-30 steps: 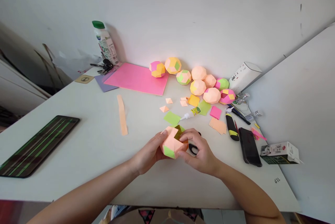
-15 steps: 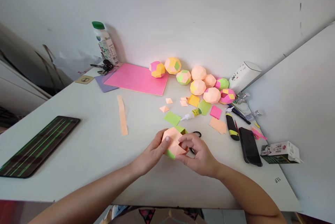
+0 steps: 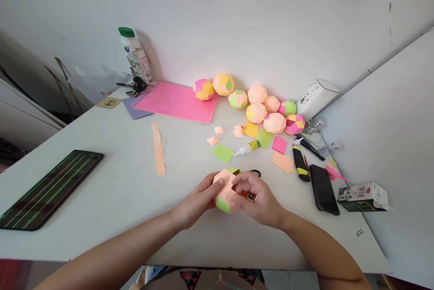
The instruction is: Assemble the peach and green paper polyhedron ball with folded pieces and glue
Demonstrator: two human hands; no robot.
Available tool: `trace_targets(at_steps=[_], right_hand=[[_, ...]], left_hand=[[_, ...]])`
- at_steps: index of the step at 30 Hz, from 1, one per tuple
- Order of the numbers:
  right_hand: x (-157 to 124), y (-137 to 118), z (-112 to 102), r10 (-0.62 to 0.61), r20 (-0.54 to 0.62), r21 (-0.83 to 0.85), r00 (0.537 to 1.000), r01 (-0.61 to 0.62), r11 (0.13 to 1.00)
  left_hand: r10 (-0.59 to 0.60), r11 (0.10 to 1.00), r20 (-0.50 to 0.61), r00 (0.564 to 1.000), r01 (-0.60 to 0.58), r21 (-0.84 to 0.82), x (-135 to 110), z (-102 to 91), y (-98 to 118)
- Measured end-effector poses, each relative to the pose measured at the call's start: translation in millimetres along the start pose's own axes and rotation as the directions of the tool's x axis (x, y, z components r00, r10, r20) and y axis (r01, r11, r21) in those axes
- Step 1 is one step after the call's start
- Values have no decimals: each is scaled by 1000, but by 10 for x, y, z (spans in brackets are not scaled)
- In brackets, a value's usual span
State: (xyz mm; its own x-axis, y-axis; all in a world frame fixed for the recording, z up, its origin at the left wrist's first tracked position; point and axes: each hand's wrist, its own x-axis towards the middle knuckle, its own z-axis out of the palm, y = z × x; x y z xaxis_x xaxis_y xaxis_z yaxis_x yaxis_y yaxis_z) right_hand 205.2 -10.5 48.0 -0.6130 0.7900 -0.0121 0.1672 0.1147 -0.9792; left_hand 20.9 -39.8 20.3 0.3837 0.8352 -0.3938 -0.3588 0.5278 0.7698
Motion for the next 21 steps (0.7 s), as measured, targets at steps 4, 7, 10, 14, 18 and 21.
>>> trace_targets(at_steps=[4, 7, 10, 14, 18, 21], right_hand=[[-2, -2, -21, -62, 6, -38, 998, 63, 997], [-13, -4, -42, -46, 23, -2, 999, 46, 999], [-22, -7, -57, -32, 25, 37, 999, 31, 999], [-8, -27, -54, -47, -72, 48, 996, 50, 998], [14, -64, -52, 12, -176, 72, 984, 0, 997], [12, -85, -73, 67, -204, 65, 977, -55, 996]], left_hand=[[-24, 999, 63, 998, 26, -35, 6, 15, 28], [-22, 998, 147, 989, 31, -58, 15, 23, 61], [-61, 995, 165, 984, 72, -62, 17, 26, 85], [-70, 994, 203, 977, 86, -70, 14, 23, 79], [34, 996, 190, 981, -18, -84, 13, 1, 35], [39, 997, 120, 992, -31, -64, 19, -8, 21]])
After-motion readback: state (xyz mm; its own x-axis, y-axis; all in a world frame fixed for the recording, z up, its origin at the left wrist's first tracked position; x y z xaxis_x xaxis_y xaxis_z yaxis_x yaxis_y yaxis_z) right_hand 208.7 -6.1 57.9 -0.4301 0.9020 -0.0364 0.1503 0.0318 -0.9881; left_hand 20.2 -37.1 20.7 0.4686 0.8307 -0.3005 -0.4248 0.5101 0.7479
